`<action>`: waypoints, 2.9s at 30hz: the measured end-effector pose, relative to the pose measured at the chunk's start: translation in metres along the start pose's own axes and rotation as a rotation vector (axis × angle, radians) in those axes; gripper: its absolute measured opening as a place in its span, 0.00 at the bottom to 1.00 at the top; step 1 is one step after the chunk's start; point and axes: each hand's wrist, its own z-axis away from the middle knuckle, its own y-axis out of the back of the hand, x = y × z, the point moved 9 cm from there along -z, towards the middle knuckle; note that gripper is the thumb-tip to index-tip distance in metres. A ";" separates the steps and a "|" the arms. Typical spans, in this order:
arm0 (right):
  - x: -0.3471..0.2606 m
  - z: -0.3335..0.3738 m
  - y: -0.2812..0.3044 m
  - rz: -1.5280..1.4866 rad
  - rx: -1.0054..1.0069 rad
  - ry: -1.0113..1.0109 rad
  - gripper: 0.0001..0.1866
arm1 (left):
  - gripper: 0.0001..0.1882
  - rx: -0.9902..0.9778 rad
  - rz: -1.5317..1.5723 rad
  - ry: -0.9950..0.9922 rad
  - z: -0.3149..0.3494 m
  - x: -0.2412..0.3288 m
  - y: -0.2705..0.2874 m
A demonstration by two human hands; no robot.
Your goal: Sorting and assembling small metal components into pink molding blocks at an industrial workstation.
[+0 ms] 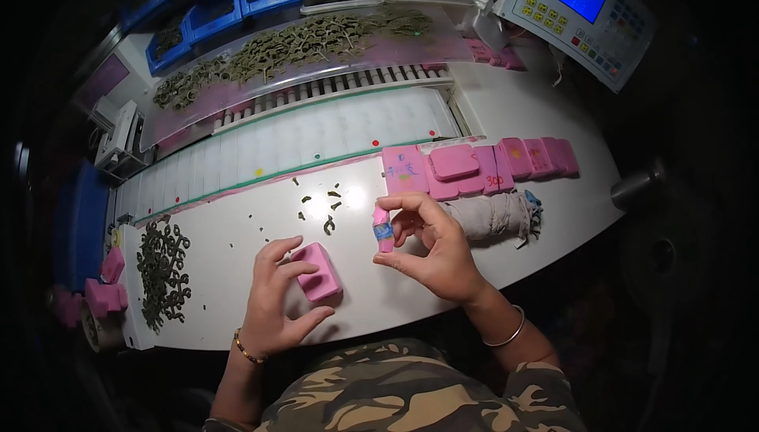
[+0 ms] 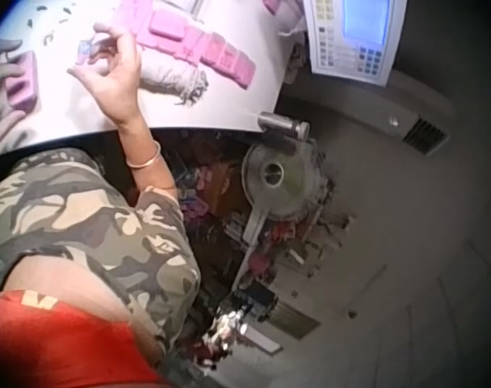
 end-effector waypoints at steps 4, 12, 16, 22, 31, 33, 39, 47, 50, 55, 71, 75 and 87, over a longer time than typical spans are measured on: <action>0.008 0.001 -0.026 -0.396 -0.096 -0.143 0.36 | 0.27 -0.053 -0.049 0.027 0.009 -0.018 -0.020; -0.005 -0.001 -0.048 -0.259 -0.200 0.061 0.35 | 0.25 0.087 0.154 0.252 0.013 -0.035 -0.016; 0.001 0.002 -0.051 -0.429 -0.197 -0.053 0.34 | 0.24 0.106 0.138 0.241 0.011 -0.039 -0.012; 0.004 0.002 -0.081 -0.400 -0.249 -0.059 0.33 | 0.23 0.129 0.105 0.183 0.008 -0.039 -0.008; -0.005 -0.001 -0.082 -0.175 -0.214 0.144 0.31 | 0.09 0.188 -0.057 0.147 0.007 -0.034 -0.004; -0.004 0.004 -0.081 -0.169 -0.235 0.130 0.30 | 0.09 0.184 0.074 0.224 0.004 -0.037 -0.003; 0.008 0.010 -0.066 -0.295 -0.118 0.047 0.29 | 0.12 0.146 0.235 0.285 0.005 -0.038 -0.011; 0.004 -0.003 -0.070 -0.034 0.052 0.163 0.27 | 0.32 0.255 -0.069 0.265 0.012 -0.037 -0.030; -0.002 -0.009 -0.086 0.268 0.065 0.218 0.28 | 0.33 0.309 -0.096 0.253 0.012 -0.034 -0.031; 0.000 -0.010 -0.096 0.481 0.022 0.292 0.28 | 0.33 0.349 -0.111 0.238 0.016 -0.037 -0.035; 0.005 -0.003 -0.089 0.419 0.121 0.179 0.28 | 0.28 0.341 -0.225 0.166 0.013 -0.024 -0.037; 0.006 0.001 -0.087 0.481 0.084 0.185 0.28 | 0.26 0.331 -0.276 0.141 0.014 -0.016 -0.038; 0.013 -0.001 -0.091 0.467 0.106 0.131 0.27 | 0.22 0.232 -0.356 0.084 0.014 -0.008 -0.041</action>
